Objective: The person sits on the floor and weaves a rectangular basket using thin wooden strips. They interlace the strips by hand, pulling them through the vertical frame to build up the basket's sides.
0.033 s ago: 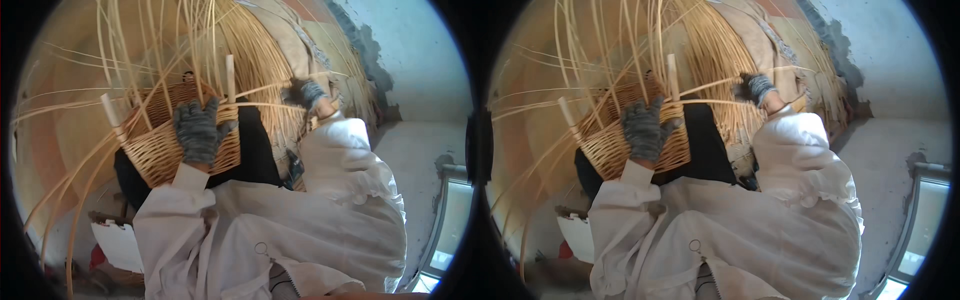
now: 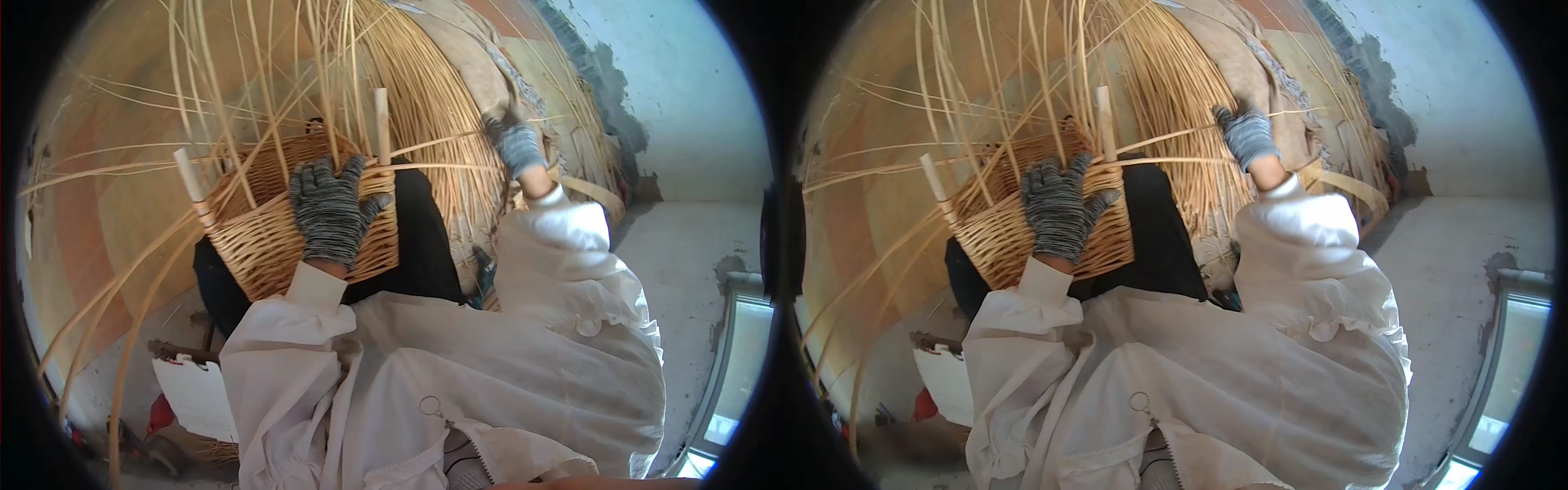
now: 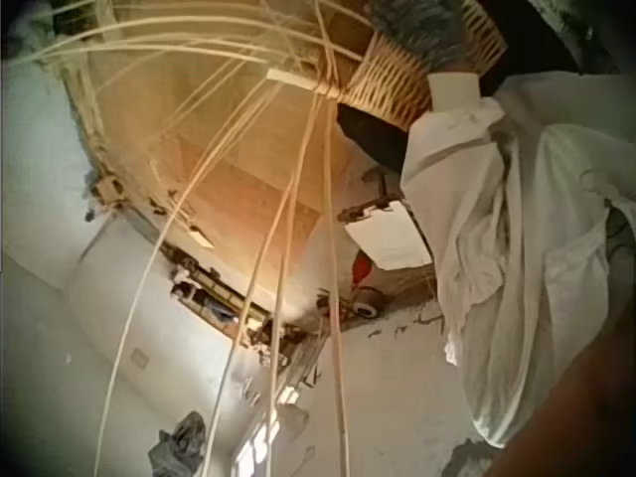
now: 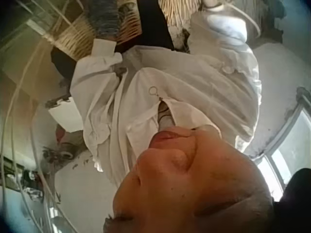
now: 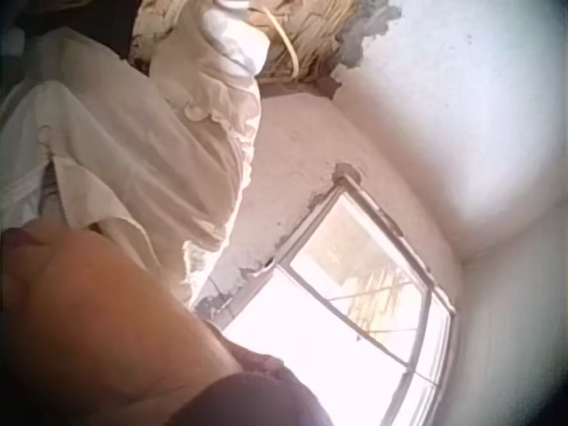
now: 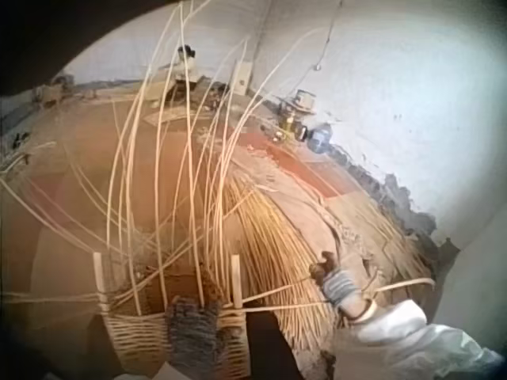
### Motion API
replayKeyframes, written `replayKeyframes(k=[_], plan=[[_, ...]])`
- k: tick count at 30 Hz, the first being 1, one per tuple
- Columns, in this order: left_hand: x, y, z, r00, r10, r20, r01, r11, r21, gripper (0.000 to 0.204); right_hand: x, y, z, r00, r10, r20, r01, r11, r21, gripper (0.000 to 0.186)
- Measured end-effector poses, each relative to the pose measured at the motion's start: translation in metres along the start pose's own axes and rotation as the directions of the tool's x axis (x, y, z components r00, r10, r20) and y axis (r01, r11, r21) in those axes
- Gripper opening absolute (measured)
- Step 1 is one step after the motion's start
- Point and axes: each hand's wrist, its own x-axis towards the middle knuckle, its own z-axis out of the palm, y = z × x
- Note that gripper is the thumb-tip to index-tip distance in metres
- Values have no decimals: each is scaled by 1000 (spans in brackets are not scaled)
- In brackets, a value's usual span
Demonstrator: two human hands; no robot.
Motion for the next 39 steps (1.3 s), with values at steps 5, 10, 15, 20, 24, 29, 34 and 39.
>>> replayKeyframes(k=[5, 10, 15, 20, 24, 29, 34, 39], plan=[[-70, -50, -20, 706, -337, -623, 12, 885, -466, 60, -88, -53, 29, 907, -264, 329, 269, 963, 30, 26], [-101, -68, -25, 781, -578, -236, 371, 734, -568, 63, -109, -79, 90, 961, -244, 131, 263, 951, -162, 44], [-116, -59, -65, 729, -344, -592, 260, 939, -226, 53, -114, -114, 55, 875, -471, 115, 485, 847, -217, 47], [-38, -37, -78, 852, -304, -426, 347, 938, 25, 34, -71, -145, 84, 554, -706, 442, 824, 386, -416, 36], [-37, -87, -34, 829, -80, -554, 224, 954, 197, 37, -69, -136, 90, 630, -631, 453, 776, 534, -335, 33], [-33, -132, 3, 918, -283, -277, 159, 904, -398, 23, -67, -103, 100, 561, -804, 198, 824, 519, -229, 26], [-45, -105, -15, 854, 326, -406, 120, 635, 763, 37, -68, -84, 126, 561, -807, 183, 825, 528, -204, 26], [-80, -48, -33, 810, -168, -562, 19, 965, -261, 48, -119, -49, 82, 600, -750, -277, 760, 643, -96, 20]])
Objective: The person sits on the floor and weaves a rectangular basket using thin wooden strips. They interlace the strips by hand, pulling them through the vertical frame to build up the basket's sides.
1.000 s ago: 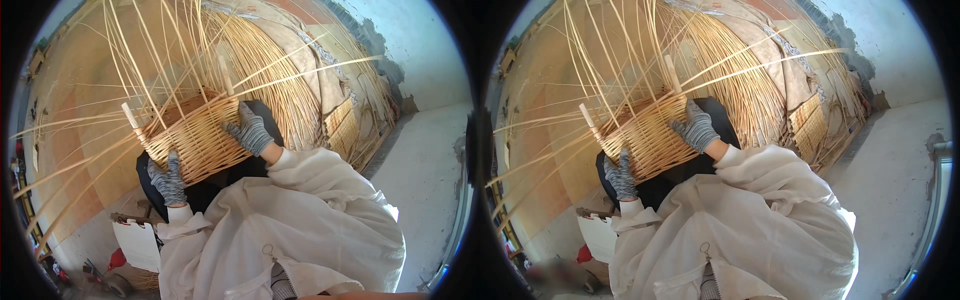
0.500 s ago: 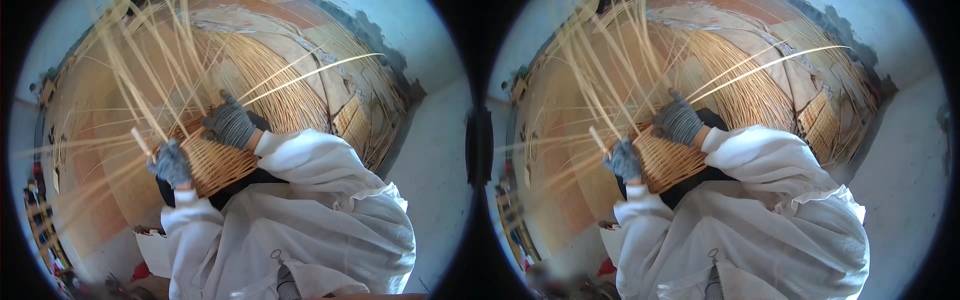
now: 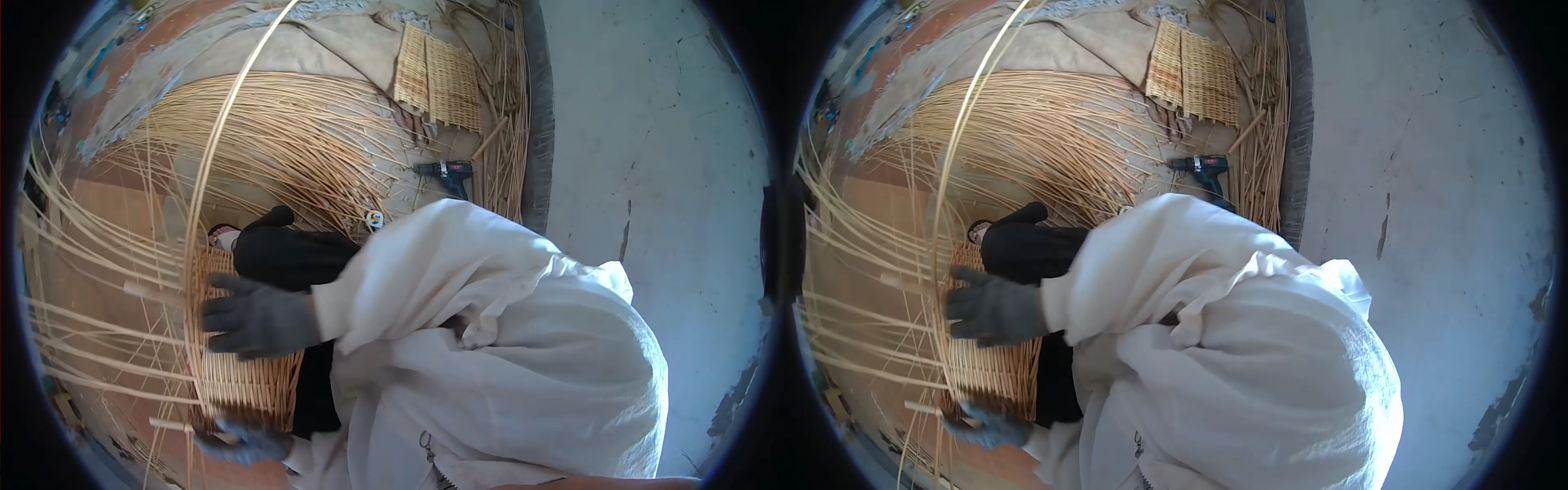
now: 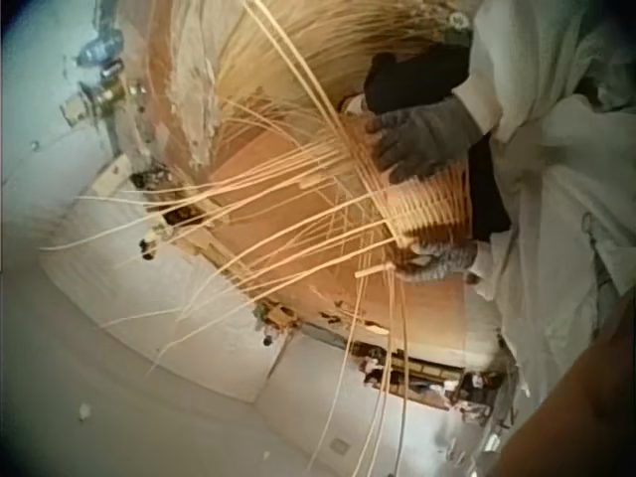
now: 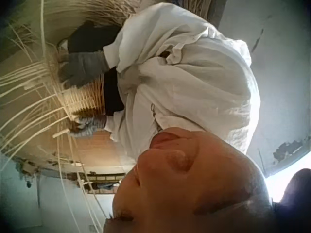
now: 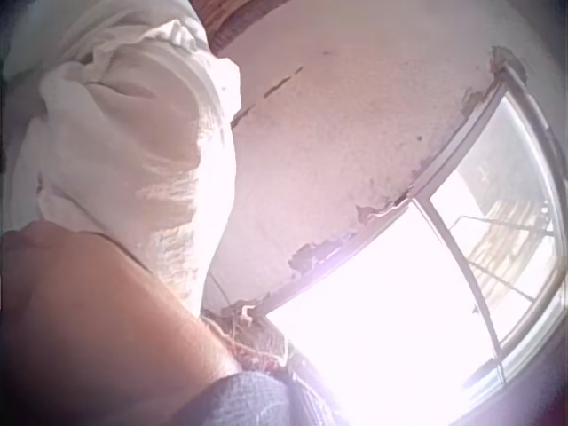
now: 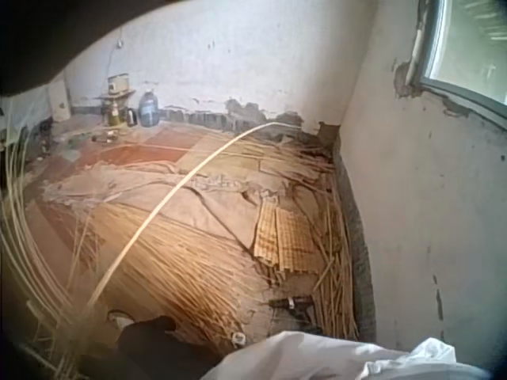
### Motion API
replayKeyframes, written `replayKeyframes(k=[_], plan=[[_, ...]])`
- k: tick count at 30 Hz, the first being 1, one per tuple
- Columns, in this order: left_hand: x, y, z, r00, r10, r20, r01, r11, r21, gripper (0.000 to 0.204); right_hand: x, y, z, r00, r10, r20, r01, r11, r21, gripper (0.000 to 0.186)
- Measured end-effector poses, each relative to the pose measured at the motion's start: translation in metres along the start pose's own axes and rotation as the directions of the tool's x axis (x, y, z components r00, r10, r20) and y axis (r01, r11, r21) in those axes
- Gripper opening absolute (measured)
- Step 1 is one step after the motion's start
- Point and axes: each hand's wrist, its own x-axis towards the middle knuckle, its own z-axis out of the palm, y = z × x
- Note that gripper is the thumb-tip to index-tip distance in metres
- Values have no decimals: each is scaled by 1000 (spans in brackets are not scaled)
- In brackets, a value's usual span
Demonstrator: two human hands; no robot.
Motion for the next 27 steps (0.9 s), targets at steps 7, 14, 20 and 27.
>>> replayKeyframes(k=[7, 14, 20, 27], plan=[[-37, -33, 49, 895, -347, 280, 348, 936, 49, 42, -287, 160, -79, -3, 918, 397, -741, 265, -617, 25], [-23, -32, 133, 865, -246, 437, 247, 967, 56, 41, -406, 251, -102, -122, 977, 178, -768, 21, -640, 25], [-13, -30, 177, 843, -210, 495, 209, 976, 59, 41, -409, 333, -58, 154, 979, -132, -753, 30, -657, 23], [-13, -31, 191, 828, -200, 524, 197, 979, 62, 41, -349, 346, -23, 61, 997, 50, -755, 79, -651, 20]])
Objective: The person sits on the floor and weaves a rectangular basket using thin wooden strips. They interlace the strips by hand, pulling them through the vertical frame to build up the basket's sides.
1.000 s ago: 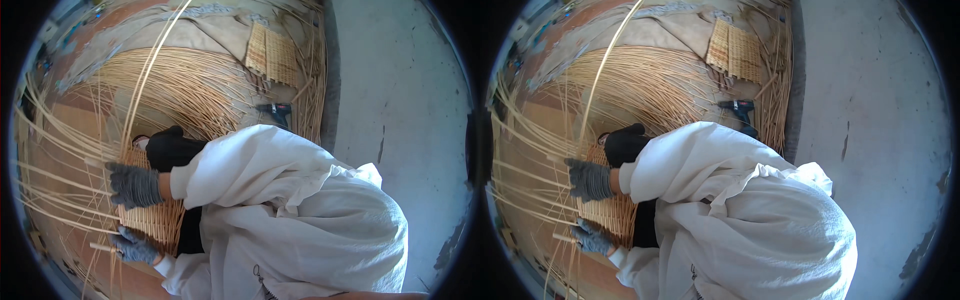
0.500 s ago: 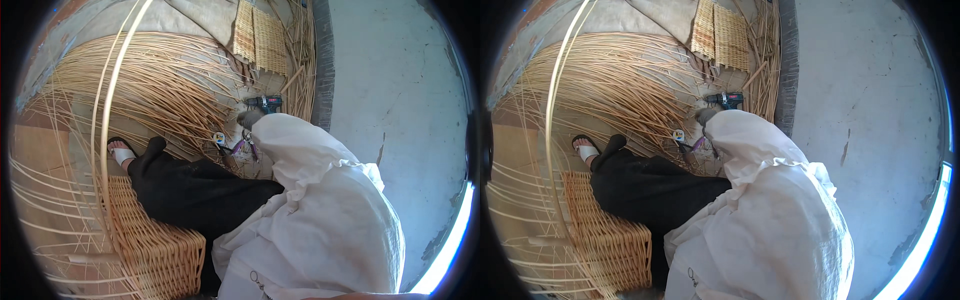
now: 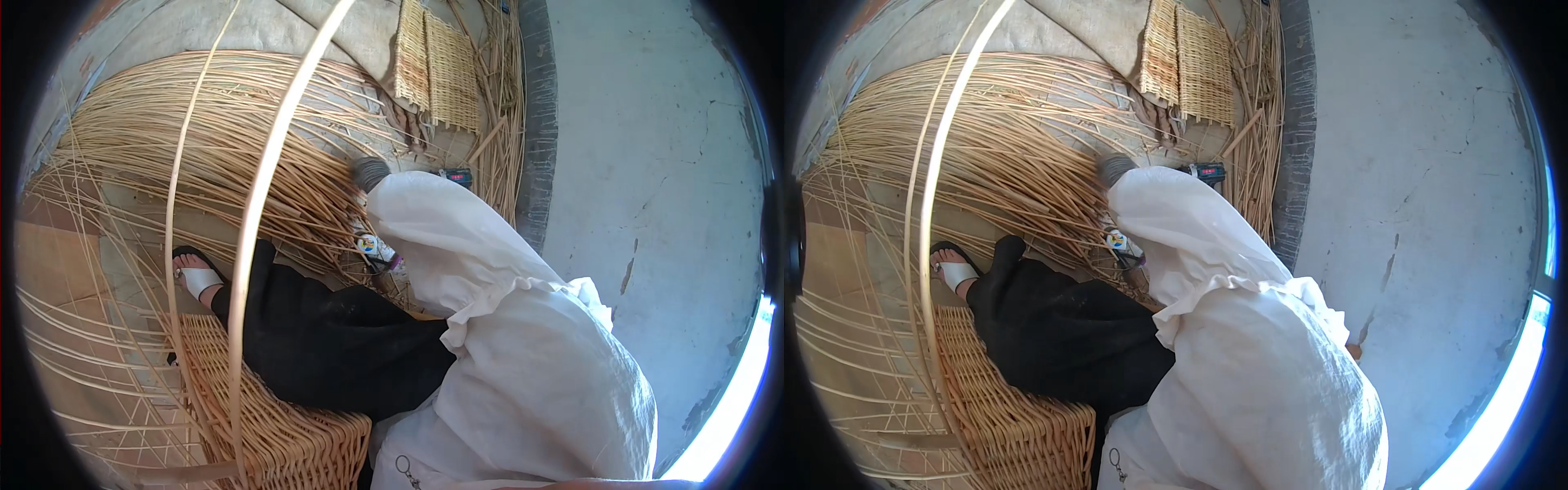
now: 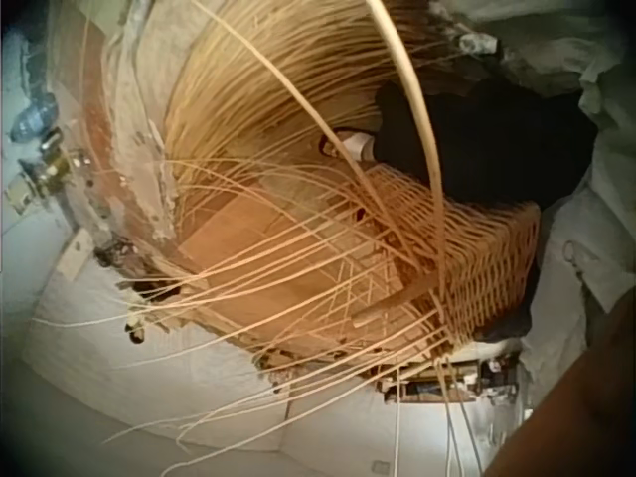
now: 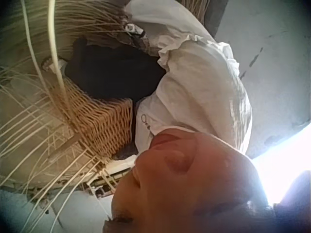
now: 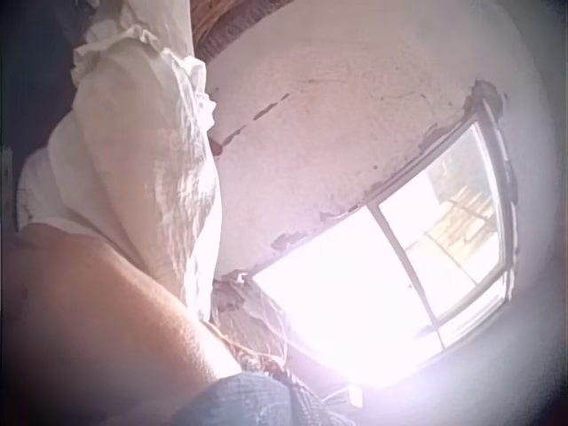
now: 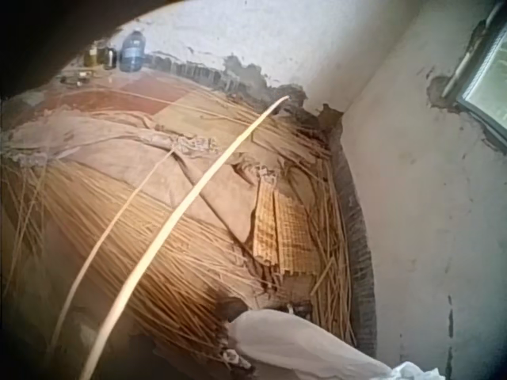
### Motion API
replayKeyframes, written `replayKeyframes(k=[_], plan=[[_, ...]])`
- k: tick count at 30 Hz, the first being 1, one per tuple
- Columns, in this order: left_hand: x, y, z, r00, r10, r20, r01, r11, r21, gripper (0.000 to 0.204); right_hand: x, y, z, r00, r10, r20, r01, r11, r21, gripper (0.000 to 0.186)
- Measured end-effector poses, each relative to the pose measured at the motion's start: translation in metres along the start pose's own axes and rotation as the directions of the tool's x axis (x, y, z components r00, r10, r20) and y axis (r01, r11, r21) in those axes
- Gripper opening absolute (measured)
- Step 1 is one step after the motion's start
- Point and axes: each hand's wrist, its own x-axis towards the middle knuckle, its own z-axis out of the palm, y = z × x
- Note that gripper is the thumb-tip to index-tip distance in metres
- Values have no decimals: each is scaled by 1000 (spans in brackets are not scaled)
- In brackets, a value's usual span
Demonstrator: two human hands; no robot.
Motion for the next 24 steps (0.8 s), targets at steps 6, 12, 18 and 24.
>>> replayKeyframes(k=[6, 12, 18, 24], plan=[[1, 5, 3, 1000, 27, 16, -27, 1000, -9, 41, -16, -21, -11, 933, 256, 253, -357, 578, 734, 17], [3, 12, 7, 999, 45, 27, -44, 999, -25, 42, -41, -11, -8, 986, 123, 112, -157, 472, 867, 20], [2, 9, 10, 999, 31, 17, -31, 999, -16, 42, -14, 8, -39, 982, 174, 76, -189, 863, 468, 16], [6, 5, 13, 1000, 17, 3, -17, 1000, -10, 43, 27, 42, -29, 988, 154, 19, -155, 985, 75, 16]])
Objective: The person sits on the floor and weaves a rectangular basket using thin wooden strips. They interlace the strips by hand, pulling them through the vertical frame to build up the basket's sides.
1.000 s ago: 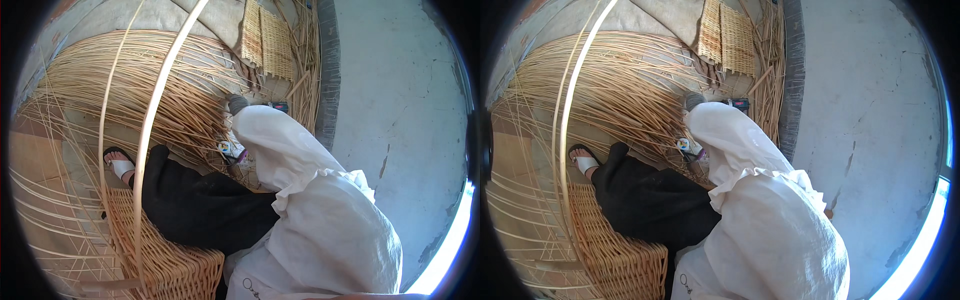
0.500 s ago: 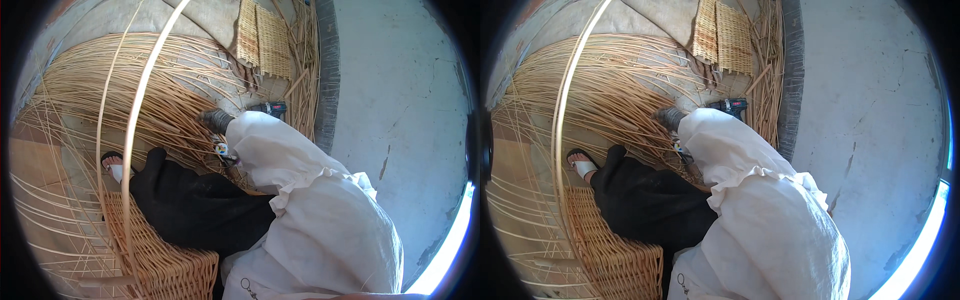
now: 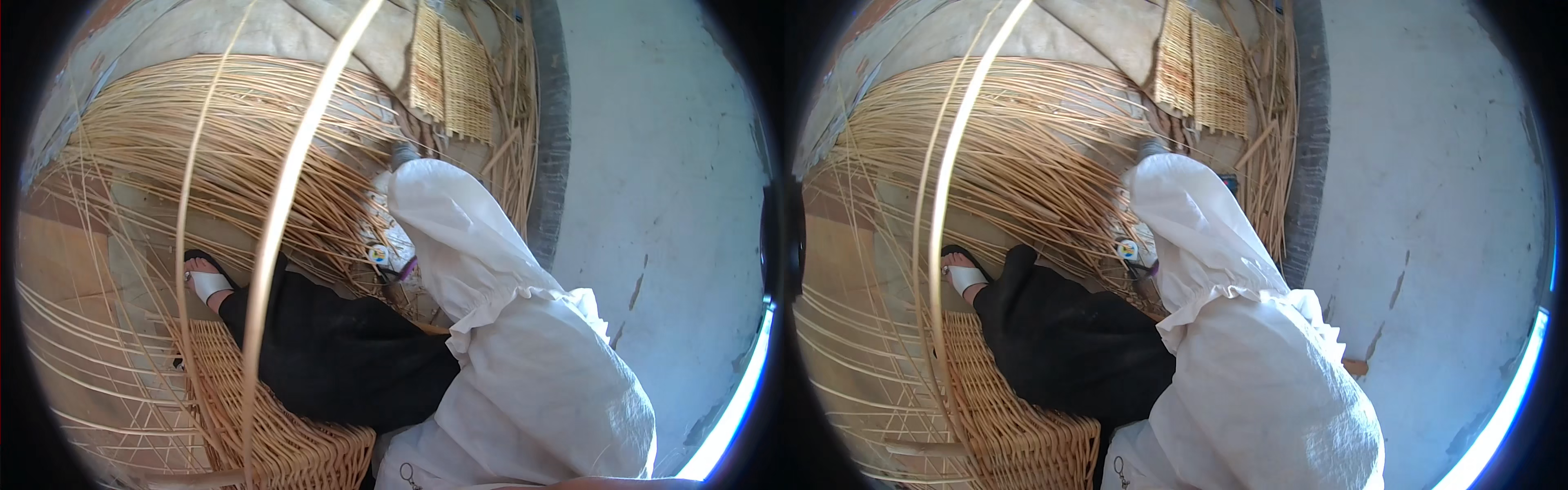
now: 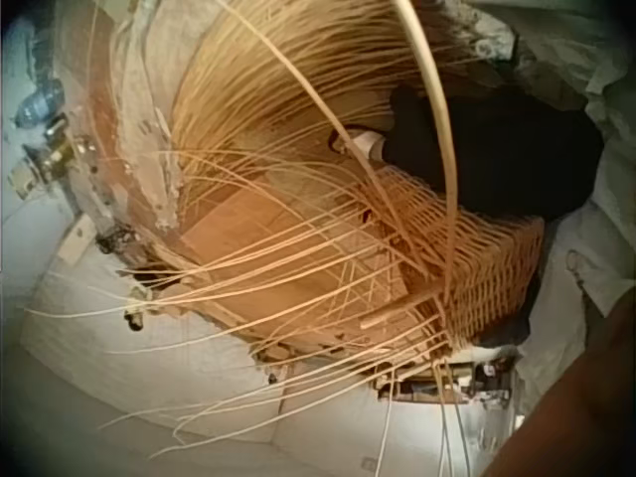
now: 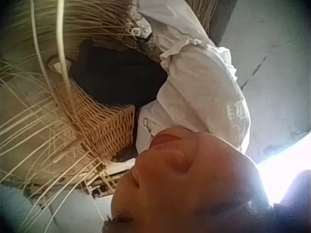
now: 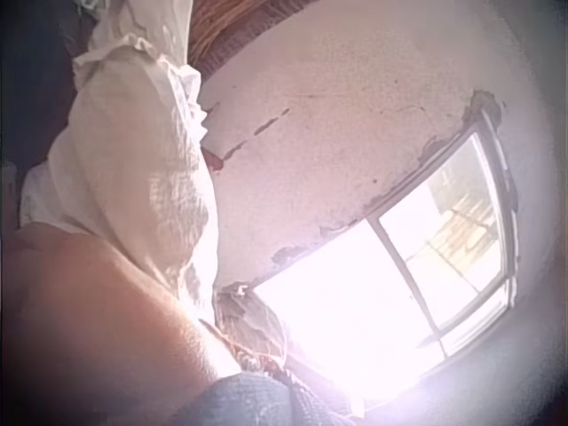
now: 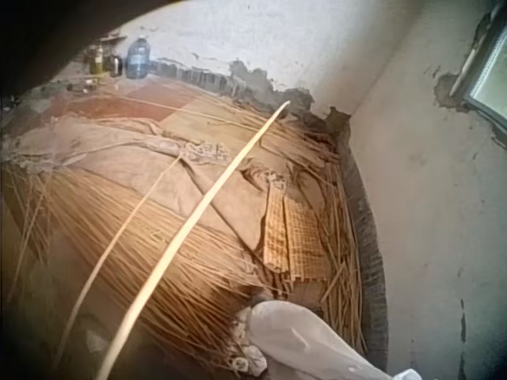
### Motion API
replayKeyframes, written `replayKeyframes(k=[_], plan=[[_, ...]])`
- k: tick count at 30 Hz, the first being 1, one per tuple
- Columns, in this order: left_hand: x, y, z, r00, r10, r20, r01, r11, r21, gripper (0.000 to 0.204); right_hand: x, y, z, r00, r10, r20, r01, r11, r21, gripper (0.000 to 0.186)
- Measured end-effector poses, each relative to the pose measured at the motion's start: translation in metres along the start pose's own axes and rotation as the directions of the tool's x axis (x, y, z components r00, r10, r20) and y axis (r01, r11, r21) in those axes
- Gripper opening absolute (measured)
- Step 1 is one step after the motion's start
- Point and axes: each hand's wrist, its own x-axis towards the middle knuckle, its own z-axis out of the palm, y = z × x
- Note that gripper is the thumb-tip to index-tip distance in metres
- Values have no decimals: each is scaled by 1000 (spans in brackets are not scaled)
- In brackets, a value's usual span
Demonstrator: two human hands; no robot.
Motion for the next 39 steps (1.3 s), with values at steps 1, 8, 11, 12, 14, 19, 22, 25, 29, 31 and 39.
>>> replayKeyframes(k=[1, 8, 11, 12, 14, 19, 22, 25, 29, 31, 39], plan=[[1, 0, 0, 1000, -7, -4, 7, 1000, 1, 43, 6, 3, 1, 1000, 0, 3, 0, 999, -40, 16], [5, -2, 9, 999, -30, -14, 30, 1000, -1, 43, 29, 17, -7, 999, 32, 39, -25, 985, -171, 17], [3, -2, 8, 999, -44, -21, 44, 999, 10, 44, 31, 11, -10, 997, 20, 74, -6, 983, -183, 17], [2, -2, 8, 998, -51, -25, 51, 999, 16, 44, 32, 7, -11, 996, 10, 87, 5, 984, -179, 17], [2, 0, 9, 997, -60, -43, 61, 998, 21, 44, 36, -3, -11, 994, -11, 105, 28, 986, -165, 17], [0, 3, 8, 997, -49, -54, 49, 999, 1, 45, 35, -45, -1, 992, -64, 107, 64, 998, 7, 18], [-14, 2, -3, 995, -55, -87, 57, 998, 16, 45, 7, -75, 1, 972, -105, 208, 55, 971, 232, 19], [-25, 4, -14, 992, -62, -114, 63, 998, 4, 46, -40, -86, -15, 925, -86, 370, -100, 885, 454, 19], [-45, 9, -34, 983, -74, -166, 72, 997, -18, 47, -103, -118, -39, 779, -79, 622, -425, 663, 616, 20], [-58, 13, -48, 976, -86, -198, 83, 996, -24, 47, -126, -137, -41, 701, -99, 707, -541, 572, 616, 20], [-101, 88, -117, 757, 356, -547, -259, 933, 249, 49, -188, -198, -102, 427, -543, 723, -746, 240, 621, 26]])
